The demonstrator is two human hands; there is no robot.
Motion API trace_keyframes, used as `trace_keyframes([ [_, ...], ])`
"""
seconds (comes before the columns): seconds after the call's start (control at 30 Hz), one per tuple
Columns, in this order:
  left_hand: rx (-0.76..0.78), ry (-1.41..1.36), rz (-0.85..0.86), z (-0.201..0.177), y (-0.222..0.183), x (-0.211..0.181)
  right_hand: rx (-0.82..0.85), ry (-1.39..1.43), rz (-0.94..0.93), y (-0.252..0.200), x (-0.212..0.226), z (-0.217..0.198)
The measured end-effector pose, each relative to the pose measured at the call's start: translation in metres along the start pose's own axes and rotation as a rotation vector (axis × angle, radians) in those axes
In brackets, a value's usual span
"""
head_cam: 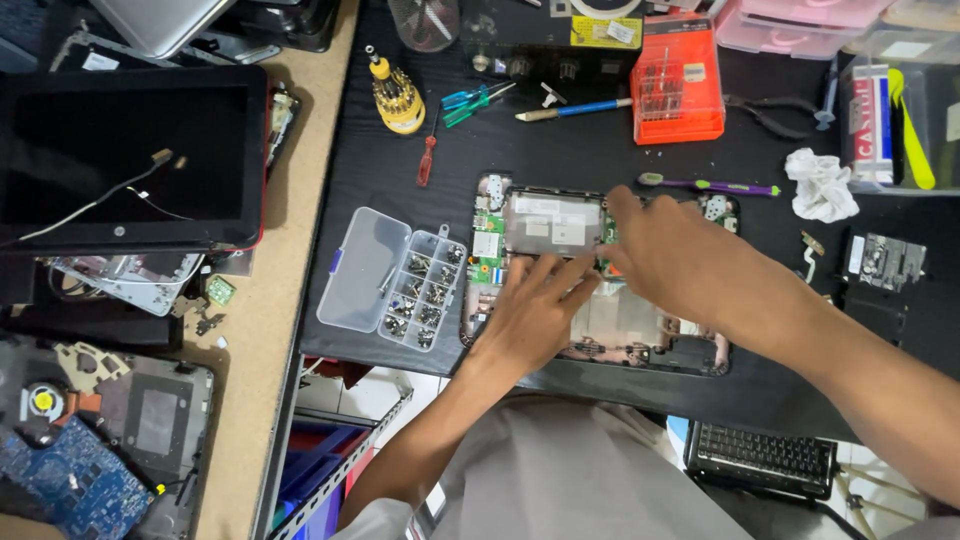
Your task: Installing a battery into a laptop by positioning it and securing it with screws using a screwdriver.
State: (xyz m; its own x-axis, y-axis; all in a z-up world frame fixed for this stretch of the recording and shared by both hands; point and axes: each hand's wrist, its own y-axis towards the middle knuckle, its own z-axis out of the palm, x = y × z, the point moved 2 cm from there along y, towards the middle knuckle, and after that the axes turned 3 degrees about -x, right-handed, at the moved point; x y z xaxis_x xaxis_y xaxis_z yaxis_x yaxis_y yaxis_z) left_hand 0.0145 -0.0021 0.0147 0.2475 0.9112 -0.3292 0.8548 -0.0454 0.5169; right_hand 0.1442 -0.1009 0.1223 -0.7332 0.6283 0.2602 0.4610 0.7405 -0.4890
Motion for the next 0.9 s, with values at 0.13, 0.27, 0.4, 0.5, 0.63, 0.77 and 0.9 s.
trace_keyframes([
  [0.13,0.007,0.008,0.007,0.004,-0.002,0.002,0.016,-0.033,-0.014,0.008,-0.006,0.006],
  [0.27,0.008,0.003,0.011,0.004,-0.002,0.001,0.033,-0.026,0.018,0.003,0.004,-0.002],
  [0.4,0.007,0.003,0.005,0.009,-0.005,0.004,-0.024,-0.222,-0.09,0.005,-0.009,0.007],
  [0.5,0.085,0.009,0.043,0.017,-0.009,0.007,0.003,-0.042,0.04,-0.014,-0.019,0.002],
  [0.63,0.134,-0.019,0.016,0.018,-0.012,0.006,-0.151,0.15,0.088,-0.056,-0.038,0.007],
  [0.77,-0.039,-0.275,-0.171,0.004,-0.011,0.005,-0.327,0.325,0.067,-0.081,-0.044,0.025],
  [0.9,-0.127,-0.626,-0.194,-0.018,-0.005,-0.005,-0.437,0.403,0.139,-0.09,-0.046,0.049],
])
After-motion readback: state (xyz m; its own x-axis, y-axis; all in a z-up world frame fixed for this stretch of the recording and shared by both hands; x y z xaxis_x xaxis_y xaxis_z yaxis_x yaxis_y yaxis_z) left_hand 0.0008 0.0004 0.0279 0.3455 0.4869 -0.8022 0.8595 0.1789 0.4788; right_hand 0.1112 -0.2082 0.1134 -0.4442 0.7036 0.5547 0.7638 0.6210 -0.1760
